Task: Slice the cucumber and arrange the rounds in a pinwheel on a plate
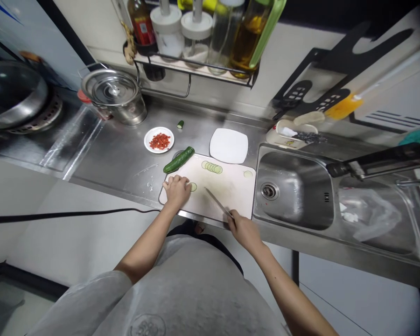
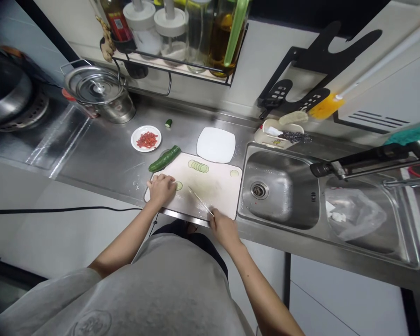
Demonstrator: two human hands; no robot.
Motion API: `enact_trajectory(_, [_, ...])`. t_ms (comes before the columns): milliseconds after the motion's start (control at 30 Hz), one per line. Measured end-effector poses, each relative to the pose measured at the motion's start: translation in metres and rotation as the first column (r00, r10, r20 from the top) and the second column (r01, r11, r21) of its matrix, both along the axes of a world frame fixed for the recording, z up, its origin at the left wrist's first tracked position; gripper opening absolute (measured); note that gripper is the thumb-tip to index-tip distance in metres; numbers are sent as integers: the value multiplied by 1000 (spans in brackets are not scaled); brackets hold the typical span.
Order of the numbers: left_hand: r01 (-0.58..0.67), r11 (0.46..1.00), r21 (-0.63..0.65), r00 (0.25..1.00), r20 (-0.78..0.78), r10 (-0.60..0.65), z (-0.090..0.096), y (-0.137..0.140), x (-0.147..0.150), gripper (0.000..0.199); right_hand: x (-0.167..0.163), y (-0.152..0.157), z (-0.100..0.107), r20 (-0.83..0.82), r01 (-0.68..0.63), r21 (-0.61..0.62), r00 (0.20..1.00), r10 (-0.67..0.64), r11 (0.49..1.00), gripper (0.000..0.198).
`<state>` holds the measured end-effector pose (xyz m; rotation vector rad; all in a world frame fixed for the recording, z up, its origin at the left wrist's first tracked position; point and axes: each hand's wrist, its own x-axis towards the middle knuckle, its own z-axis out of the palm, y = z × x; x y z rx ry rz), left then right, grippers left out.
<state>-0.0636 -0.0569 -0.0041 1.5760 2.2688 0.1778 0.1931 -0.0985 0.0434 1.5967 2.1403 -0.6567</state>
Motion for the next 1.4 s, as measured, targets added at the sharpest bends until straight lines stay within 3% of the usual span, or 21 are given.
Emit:
enact_trajectory(167, [13, 1000, -12, 1000, 11, -13, 0, 0, 7, 25, 6, -2, -12, -64, 142, 198, 989, -131, 970, 33])
enact_trajectory(333, [15, 999, -37, 998, 65, -12, 1, 4, 12, 15, 19, -1, -38, -103, 162, 317, 985, -135, 934, 38])
enact_trajectory(533, [-7, 999, -52, 979, 204, 17, 10, -2, 17, 13, 30, -3, -58, -104, 118, 338, 991, -88, 934, 39])
enact_trajectory(700, [-127, 990, -57, 950, 280, 138, 13, -21, -5, 11, 30, -3, -64, -114, 113, 352, 990, -77, 929, 41])
enact_trajectory(967, [-263, 964, -39, 939, 217, 265, 1, -24, -47, 12, 27, -1, -60, -95, 99, 338, 993, -71, 936, 39])
enact_trajectory(1400, [-168, 986, -14, 985, 45, 169, -2, -21, -50, 17, 30, -2, -64, -89, 80, 345, 995, -53, 935, 40])
